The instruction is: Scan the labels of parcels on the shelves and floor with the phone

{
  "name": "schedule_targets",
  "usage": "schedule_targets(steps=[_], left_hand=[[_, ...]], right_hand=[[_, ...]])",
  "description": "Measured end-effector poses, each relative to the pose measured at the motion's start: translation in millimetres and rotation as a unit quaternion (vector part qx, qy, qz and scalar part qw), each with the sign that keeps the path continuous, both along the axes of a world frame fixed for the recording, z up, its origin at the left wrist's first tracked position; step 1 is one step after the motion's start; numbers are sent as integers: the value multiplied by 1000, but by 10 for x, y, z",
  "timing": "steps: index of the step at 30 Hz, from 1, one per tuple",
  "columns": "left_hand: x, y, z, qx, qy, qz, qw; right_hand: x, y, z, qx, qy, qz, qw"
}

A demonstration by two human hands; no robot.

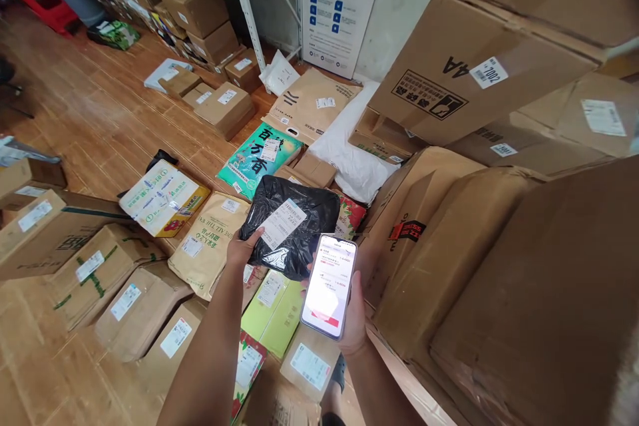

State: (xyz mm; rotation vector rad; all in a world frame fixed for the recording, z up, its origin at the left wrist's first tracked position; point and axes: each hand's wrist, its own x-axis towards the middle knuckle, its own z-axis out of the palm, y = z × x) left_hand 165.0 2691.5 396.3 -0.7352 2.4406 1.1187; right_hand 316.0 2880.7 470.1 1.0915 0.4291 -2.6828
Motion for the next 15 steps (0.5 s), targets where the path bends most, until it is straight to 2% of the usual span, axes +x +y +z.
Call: schedule_targets(steps=[4, 8, 10, 12, 15], left_hand=[[2, 3, -3, 2, 1, 0, 1000], [1, -7, -30, 3, 1, 1, 1000], [-9, -22, -53, 1, -6, 1, 1000], [-24, -42, -77, -1, -16, -2, 1000], [-28, -74, -99, -21, -29, -2, 999]], right_hand=[[3, -10, -37, 31, -6, 1, 999], [12, -49, -164, 181, -95, -16, 979], [5, -41, -227, 221, -141, -23, 965], [-15, 5, -266, 211, -158, -23, 964], [-59, 118, -284, 156, -146, -35, 976]])
